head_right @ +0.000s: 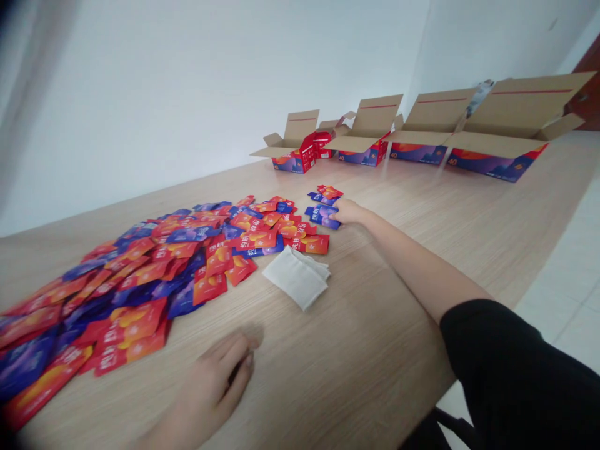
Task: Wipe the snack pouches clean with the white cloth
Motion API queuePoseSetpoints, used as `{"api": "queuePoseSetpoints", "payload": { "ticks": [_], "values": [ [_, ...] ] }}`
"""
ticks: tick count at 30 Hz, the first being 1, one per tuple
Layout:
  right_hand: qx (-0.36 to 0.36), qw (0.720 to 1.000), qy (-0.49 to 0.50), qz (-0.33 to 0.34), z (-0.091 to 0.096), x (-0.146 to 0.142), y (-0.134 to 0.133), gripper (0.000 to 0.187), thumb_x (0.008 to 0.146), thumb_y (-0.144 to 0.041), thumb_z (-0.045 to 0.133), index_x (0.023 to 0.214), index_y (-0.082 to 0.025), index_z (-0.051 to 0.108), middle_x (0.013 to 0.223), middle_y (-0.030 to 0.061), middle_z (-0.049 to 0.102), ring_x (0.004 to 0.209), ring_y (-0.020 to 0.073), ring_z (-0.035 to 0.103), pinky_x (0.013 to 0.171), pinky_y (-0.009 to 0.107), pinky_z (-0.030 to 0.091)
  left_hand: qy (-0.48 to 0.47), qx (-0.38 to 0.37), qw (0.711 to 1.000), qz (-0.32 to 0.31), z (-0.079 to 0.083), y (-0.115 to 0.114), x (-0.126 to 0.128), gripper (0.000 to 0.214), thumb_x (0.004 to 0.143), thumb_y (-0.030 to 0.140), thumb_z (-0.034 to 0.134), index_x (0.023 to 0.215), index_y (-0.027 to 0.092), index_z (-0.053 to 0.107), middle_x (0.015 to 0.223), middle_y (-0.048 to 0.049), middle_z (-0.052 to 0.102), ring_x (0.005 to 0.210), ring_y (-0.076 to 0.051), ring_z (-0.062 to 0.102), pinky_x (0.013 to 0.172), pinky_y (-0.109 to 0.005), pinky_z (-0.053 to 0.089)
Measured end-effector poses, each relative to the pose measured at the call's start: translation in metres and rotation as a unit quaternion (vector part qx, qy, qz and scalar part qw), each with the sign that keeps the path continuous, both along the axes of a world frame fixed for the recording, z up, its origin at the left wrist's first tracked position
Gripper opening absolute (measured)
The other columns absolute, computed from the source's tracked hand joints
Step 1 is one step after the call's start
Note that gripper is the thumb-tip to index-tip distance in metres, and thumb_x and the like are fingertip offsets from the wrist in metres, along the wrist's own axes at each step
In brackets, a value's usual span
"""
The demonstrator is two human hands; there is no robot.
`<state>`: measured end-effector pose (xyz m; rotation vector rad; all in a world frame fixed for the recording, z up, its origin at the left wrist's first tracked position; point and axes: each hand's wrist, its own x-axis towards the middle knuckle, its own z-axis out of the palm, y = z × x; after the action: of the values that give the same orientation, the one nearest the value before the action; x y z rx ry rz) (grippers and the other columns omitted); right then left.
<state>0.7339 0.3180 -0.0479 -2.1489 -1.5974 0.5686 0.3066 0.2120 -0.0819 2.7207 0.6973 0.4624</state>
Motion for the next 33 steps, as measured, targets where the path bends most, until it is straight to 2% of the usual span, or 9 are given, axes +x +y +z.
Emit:
{"api": "queuePoseSetpoints", "payload": {
  "ticks": [4, 8, 12, 16, 19, 22, 25, 29, 33],
  "values": [
    [0.07, 0.996, 0.06, 0.007, 0.029, -0.007, -0.027, 0.019, 0.093, -0.029, 0.057, 0.095, -0.012, 0.064, 0.066, 0.0045, 0.066, 0.057, 0.0156, 0.062, 0.057, 0.028, 0.051, -0.052, -0.006, 0.999, 0.0, 0.003, 0.001, -0.002, 0.015, 0.096, 0.013, 0.04, 0.091, 0.021, 0.051, 0.078, -0.0024, 0.057, 0.072, -0.017, 0.056, 0.063, -0.03, 0.046],
    [0.091, 0.979, 0.132, 0.129, 0.047, -0.066, -0.05, 0.025, 0.093, -0.037, 0.058, 0.107, -0.018, 0.064, 0.082, 0.0018, 0.07, 0.06, 0.0122, 0.063, 0.057, 0.024, 0.052, -0.187, 0.094, 0.978, 0.02, 0.012, -0.001, -0.012, 0.021, 0.091, 0.004, 0.044, 0.101, 0.019, 0.053, 0.085, -0.0037, 0.057, 0.08, -0.018, 0.053, 0.071, -0.032, 0.044],
    [-0.01, 0.914, 0.073, 0.4, 0.027, -0.158, -0.073, 0.027, 0.091, -0.037, 0.06, 0.105, -0.015, 0.068, 0.075, -0.0001, 0.07, 0.056, 0.0124, 0.062, 0.055, 0.024, 0.049, -0.194, 0.184, 0.963, 0.023, 0.016, -0.017, -0.014, 0.038, 0.087, 0.003, 0.047, 0.122, 0.015, 0.051, 0.112, -0.0128, 0.058, 0.112, -0.026, 0.052, 0.092, -0.043, 0.044],
    [0.018, 0.923, -0.004, 0.384, 0.001, -0.213, -0.089, 0.021, 0.08, -0.036, 0.073, 0.089, -0.017, 0.073, 0.08, 0.0057, 0.074, 0.076, 0.0228, 0.068, 0.065, 0.03, 0.049, 0.004, 0.204, 0.976, 0.08, 0.001, -0.026, -0.003, 0.057, 0.091, 0.018, 0.046, 0.146, 0.006, 0.035, 0.148, -0.0219, 0.044, 0.139, -0.038, 0.034, 0.105, -0.056, 0.036],
    [0.074, 0.946, -0.052, 0.311, 0.004, -0.204, -0.088, 0.043, 0.079, -0.037, 0.072, 0.117, -0.017, 0.066, 0.1, 0.0113, 0.074, 0.095, 0.0306, 0.068, 0.078, 0.037, 0.05, 0.083, 0.187, 0.976, 0.071, -0.01, -0.022, 0.002, 0.055, 0.094, 0.026, 0.045, 0.145, 0.007, 0.04, 0.147, -0.0182, 0.049, 0.137, -0.035, 0.042, 0.108, -0.055, 0.037],
    [0.168, 0.954, -0.124, 0.215, 0.007, -0.164, -0.076, 0.042, 0.094, -0.039, 0.052, 0.13, -0.018, 0.058, 0.127, 0.0121, 0.065, 0.117, 0.0269, 0.059, 0.095, 0.038, 0.046, 0.104, 0.155, 0.979, 0.083, -0.012, -0.017, 0.002, 0.052, 0.094, 0.026, 0.043, 0.143, 0.01, 0.046, 0.148, -0.0156, 0.049, 0.134, -0.033, 0.046, 0.106, -0.054, 0.04],
    [0.156, 0.959, -0.202, 0.126, -0.011, -0.119, -0.06, 0.048, 0.101, -0.035, 0.033, 0.141, -0.014, 0.049, 0.152, 0.016, 0.044, 0.139, 0.0284, 0.04, 0.109, 0.044, 0.036, 0.104, 0.134, 0.982, 0.088, -0.008, -0.018, 0.001, 0.049, 0.094, 0.024, 0.044, 0.143, 0.016, 0.049, 0.148, -0.0131, 0.05, 0.129, -0.035, 0.049, 0.098, -0.055, 0.045],
    [0.1, 0.963, -0.209, 0.135, -0.049, -0.085, -0.038, 0.052, 0.101, -0.036, 0.029, 0.147, -0.016, 0.043, 0.154, 0.0126, 0.042, 0.14, 0.0307, 0.039, 0.112, 0.047, 0.032, 0.103, 0.115, 0.985, 0.082, 0.0, -0.018, 0.004, 0.048, 0.097, 0.026, 0.043, 0.145, 0.022, 0.046, 0.151, -0.013, 0.046, 0.127, -0.034, 0.05, 0.094, -0.055, 0.046],
    [0.099, 0.963, -0.213, 0.133, -0.062, -0.084, -0.017, 0.057, 0.102, -0.043, 0.028, 0.152, -0.017, 0.037, 0.158, 0.0114, 0.036, 0.141, 0.032, 0.037, 0.113, 0.047, 0.03, 0.081, 0.144, 0.98, 0.108, 0.016, -0.02, 0.007, 0.05, 0.1, 0.032, 0.038, 0.146, 0.013, 0.042, 0.147, -0.019, 0.05, 0.129, -0.034, 0.049, 0.095, -0.055, 0.044]
  ]
}}
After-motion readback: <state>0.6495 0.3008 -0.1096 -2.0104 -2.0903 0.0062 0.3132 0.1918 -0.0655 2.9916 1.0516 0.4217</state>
